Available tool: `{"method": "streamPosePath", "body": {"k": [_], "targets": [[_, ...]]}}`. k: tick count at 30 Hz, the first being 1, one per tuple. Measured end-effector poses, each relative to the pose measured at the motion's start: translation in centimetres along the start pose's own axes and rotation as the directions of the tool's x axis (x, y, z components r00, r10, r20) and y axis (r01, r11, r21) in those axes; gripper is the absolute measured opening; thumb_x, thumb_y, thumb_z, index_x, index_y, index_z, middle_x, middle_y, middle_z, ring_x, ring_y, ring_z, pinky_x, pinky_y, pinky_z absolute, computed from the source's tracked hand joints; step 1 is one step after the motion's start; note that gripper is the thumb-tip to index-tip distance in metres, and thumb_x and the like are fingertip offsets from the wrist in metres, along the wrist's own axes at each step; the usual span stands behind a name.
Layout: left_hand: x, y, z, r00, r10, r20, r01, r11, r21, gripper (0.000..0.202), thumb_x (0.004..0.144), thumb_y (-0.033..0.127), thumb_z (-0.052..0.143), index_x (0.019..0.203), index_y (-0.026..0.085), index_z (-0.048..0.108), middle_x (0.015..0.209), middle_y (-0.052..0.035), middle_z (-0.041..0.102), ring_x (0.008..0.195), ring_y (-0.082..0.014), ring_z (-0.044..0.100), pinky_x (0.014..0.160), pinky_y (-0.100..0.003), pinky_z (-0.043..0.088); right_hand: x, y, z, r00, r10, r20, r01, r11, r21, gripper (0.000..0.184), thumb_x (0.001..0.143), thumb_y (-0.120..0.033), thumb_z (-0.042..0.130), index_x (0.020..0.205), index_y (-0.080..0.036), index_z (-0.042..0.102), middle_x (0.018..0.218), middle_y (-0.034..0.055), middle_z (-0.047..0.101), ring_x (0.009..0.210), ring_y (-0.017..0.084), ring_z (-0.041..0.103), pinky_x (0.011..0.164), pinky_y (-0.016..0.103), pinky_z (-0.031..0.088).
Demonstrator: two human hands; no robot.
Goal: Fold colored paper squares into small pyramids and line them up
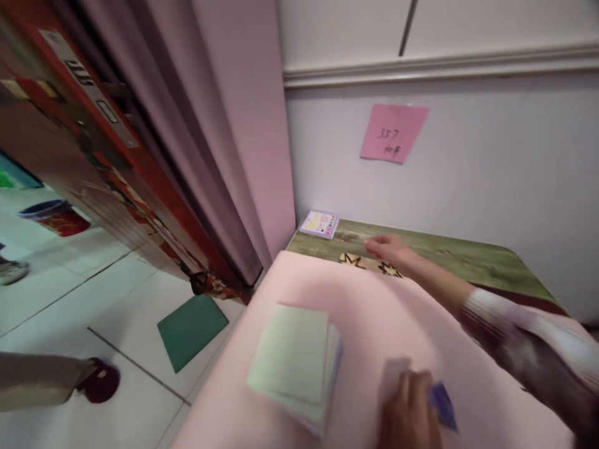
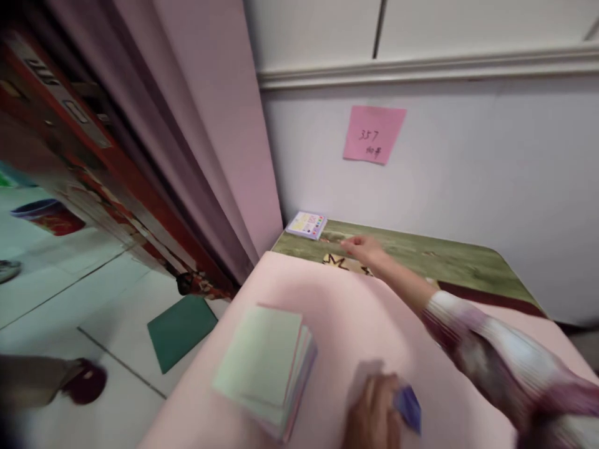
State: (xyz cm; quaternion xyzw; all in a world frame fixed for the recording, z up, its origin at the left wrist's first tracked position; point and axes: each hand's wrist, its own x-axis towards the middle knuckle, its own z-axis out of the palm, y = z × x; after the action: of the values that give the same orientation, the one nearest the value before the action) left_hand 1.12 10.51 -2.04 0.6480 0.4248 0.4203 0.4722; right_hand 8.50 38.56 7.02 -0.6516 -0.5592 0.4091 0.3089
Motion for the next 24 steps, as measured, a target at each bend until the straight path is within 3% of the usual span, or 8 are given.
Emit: {"method": "streamPosePath", "body": {"k": [3,6,8,11,14,17,21,24], "targets": [[0.3,0.3,-0.1,0.991,0.077,-0.109,-0.068,0.993,0.092,0.038,0.094,0.017,0.034,0.131,0.019,0.043,0.114,-0.0132,0.056,0.104,-0.0231,0.055,0.093,-0.041,0.045,-10.1,5.0,-7.3,0.999,-0.040,-0.028,0.045,0.983,0.181,0.034,0.076,-0.048,0.069,0.091,-0.017,0.070,0.086,0.0086,0.072,0.080,0.020,0.067,0.071,0.029,0.053],[0.9,0.2,0.1,0.969,0.131,-0.209,-0.101,0.984,0.148,0.034,0.094,0.015,0.033,0.125,0.017,0.046,0.106,-0.0113,0.056,0.102,-0.0208,0.055,0.092,-0.038,0.044,-20.3,10.9,-11.6,0.954,0.055,-0.294,0.026,0.964,0.266,0.037,0.074,-0.051,0.070,0.089,-0.017,0.069,0.082,0.0083,0.071,0.071,0.018,0.066,0.067,0.030,0.054],[1.3,-0.1,0.4,0.957,0.127,-0.261,-0.082,0.981,0.176,0.031,0.092,0.014,0.038,0.121,0.017,0.049,0.104,-0.0102,0.056,0.098,-0.0200,0.056,0.088,-0.035,0.045,-25.8,14.6,-12.0,0.906,0.133,-0.401,-0.014,0.958,0.288,0.037,0.072,-0.052,0.070,0.083,-0.016,0.068,0.077,0.0068,0.069,0.063,0.016,0.062,0.061,0.028,0.053],[1.3,-0.4,0.9,0.939,0.090,-0.333,-0.023,0.979,0.200,0.029,0.087,0.012,0.042,0.114,0.017,0.052,0.100,-0.0082,0.058,0.090,-0.0181,0.058,0.082,-0.033,0.047,-31.1,18.6,-10.0,0.926,0.155,-0.344,-0.053,0.956,0.288,0.040,0.072,-0.053,0.068,0.085,-0.016,0.067,0.076,0.0054,0.067,0.060,0.016,0.060,0.055,0.026,0.051],[0.2,0.3,1.3,0.948,0.085,-0.307,-0.005,0.967,0.253,0.024,0.084,0.011,0.045,0.105,0.017,0.056,0.099,-0.0075,0.059,0.080,-0.0157,0.058,0.075,-0.030,0.048,-33.0,19.7,-7.1,0.941,0.077,-0.330,-0.008,0.978,0.207,0.038,0.075,-0.053,0.064,0.088,-0.018,0.067,0.076,0.0042,0.068,0.058,0.016,0.059,0.051,0.025,0.046],[-2.2,1.6,1.7,0.962,0.105,-0.250,-0.023,0.951,0.310,0.024,0.083,0.011,0.048,0.105,0.016,0.056,0.100,-0.0074,0.058,0.073,-0.0135,0.056,0.071,-0.028,0.048,-32.9,18.6,-4.9,0.924,-0.068,-0.375,0.107,0.991,0.083,0.034,0.078,-0.051,0.062,0.092,-0.020,0.065,0.073,0.0015,0.066,0.057,0.015,0.058,0.057,0.026,0.047],[-5.8,2.9,1.2,0.967,0.132,-0.217,-0.035,0.915,0.403,0.022,0.086,0.013,0.047,0.105,0.017,0.056,0.101,-0.0069,0.057,0.072,-0.0131,0.056,0.070,-0.028,0.048,-31.6,17.1,-3.0,0.902,-0.265,-0.341,0.226,0.962,-0.150,0.029,0.081,-0.044,0.059,0.100,-0.022,0.062,0.078,0.0010,0.064,0.057,0.014,0.058,0.058,0.026,0.046],[-7.4,3.2,-0.1,0.973,0.169,-0.154,-0.076,0.873,0.482,0.023,0.087,0.012,0.044,0.104,0.018,0.057,0.101,-0.0074,0.056,0.080,-0.0158,0.057,0.073,-0.030,0.048,-30.8,16.9,-2.6,0.894,-0.334,-0.297,0.240,0.919,-0.311,0.016,0.085,-0.035,0.054,0.089,-0.023,0.063,0.079,0.0019,0.064,0.063,0.015,0.060,0.060,0.025,0.044]]}}
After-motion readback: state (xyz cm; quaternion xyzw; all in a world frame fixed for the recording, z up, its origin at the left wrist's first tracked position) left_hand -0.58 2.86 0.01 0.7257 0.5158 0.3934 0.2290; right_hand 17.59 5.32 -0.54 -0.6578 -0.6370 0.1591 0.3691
